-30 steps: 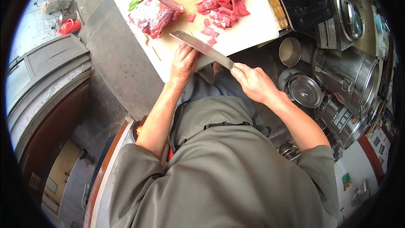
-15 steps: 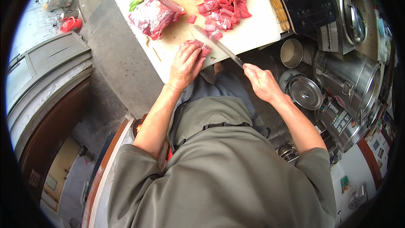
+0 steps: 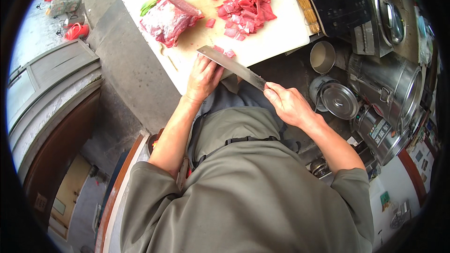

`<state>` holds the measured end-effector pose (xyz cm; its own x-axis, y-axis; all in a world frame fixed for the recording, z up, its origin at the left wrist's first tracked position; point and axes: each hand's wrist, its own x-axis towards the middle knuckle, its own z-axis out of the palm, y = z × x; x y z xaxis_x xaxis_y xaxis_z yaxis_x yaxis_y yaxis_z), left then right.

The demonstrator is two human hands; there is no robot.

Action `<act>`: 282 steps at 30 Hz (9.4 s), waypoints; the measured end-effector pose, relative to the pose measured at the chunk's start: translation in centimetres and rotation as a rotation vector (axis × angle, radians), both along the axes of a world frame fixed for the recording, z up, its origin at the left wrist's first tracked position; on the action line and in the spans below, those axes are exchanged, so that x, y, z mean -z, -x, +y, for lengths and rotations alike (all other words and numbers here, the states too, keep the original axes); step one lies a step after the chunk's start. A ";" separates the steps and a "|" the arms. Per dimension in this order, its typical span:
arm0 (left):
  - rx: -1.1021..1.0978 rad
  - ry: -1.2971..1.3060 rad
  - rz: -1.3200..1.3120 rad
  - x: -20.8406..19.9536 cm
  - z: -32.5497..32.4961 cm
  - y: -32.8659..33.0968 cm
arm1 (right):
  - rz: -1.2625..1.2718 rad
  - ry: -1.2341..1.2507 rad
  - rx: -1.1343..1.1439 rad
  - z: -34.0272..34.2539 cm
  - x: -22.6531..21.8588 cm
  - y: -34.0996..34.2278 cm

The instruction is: The person slices a large piece of raw red meat into thin strips using a cleaver on a white cutting board. The sliced meat is gathered into a pile on the board as the task progresses.

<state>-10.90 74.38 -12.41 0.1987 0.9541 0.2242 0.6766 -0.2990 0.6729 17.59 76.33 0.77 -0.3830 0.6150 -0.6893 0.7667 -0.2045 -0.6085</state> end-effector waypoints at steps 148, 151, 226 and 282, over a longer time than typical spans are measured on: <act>0.027 0.007 -0.066 -0.9 -0.2 0.8 | -0.118 0.081 -0.040 0.6 -2.2 2.2; 0.041 0.022 -0.076 -0.8 -0.3 1.0 | -0.145 0.118 -0.066 1.1 -2.1 3.1; 0.233 0.361 0.158 -2.2 9.5 0.8 | 0.280 0.019 0.623 -5.3 1.3 0.9; -0.058 0.280 0.059 -2.2 8.2 0.5 | 0.299 0.177 0.731 -6.6 1.4 5.1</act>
